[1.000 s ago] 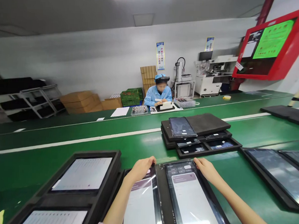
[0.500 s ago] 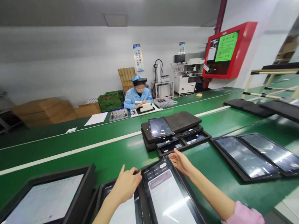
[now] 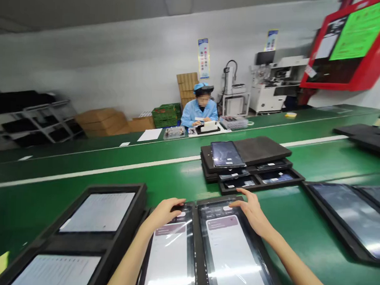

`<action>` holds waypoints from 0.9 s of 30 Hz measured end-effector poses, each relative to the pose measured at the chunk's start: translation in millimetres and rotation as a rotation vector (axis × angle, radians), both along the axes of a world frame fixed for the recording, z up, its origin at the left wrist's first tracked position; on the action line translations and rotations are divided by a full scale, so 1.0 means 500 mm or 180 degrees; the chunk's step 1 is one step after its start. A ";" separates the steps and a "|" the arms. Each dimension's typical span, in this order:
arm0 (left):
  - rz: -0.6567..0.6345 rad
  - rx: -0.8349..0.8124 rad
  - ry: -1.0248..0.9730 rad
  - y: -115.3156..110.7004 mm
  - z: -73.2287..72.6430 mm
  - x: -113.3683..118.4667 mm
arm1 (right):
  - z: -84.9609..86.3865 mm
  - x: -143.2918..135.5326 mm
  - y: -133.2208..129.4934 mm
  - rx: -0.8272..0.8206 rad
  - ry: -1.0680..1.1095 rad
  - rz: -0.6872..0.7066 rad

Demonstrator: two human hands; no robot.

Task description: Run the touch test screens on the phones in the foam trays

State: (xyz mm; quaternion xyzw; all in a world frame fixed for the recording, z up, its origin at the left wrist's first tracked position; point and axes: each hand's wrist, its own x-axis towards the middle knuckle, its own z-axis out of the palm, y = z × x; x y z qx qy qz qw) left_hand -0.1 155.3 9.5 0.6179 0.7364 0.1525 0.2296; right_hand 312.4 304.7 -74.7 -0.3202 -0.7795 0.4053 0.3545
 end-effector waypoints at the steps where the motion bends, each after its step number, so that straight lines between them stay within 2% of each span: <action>1: 0.0067 0.0028 -0.0040 -0.001 -0.005 0.003 | -0.004 -0.004 -0.005 0.0257 -0.0216 -0.0041; 4: 0.0280 0.0104 -0.0168 -0.008 -0.008 0.007 | -0.022 -0.001 -0.003 0.0938 -0.0703 -0.0179; 6: 0.0490 0.0212 -0.0251 -0.031 -0.002 0.004 | -0.040 0.022 0.013 0.1221 -0.0761 -0.0202; 9: 0.0847 0.0462 -0.0302 -0.105 0.003 0.006 | -0.072 0.081 0.038 0.1486 -0.0780 -0.0154; 12: 0.1080 0.0838 -0.0474 -0.199 -0.013 0.028 | -0.096 0.133 0.024 0.1427 -0.0820 -0.0065; 14: 0.1007 0.1042 -0.0546 -0.251 -0.032 0.049 | -0.101 0.146 -0.012 0.1265 -0.0759 -0.0008; 17: 0.0443 0.0847 -0.0475 -0.288 -0.049 0.076 | -0.101 0.136 -0.069 0.1133 -0.0613 0.0129; 20: 0.0100 0.0445 -0.0282 -0.271 -0.039 0.084 | -0.106 0.107 -0.075 0.1188 -0.0687 0.0039; 24: 0.0325 0.0312 0.0516 -0.187 -0.015 0.081 | -0.123 0.068 -0.019 0.0867 -0.0668 -0.0556; 27: 0.0474 0.0149 0.1153 -0.113 -0.016 0.095 | -0.134 0.057 0.005 0.0387 -0.0361 -0.0805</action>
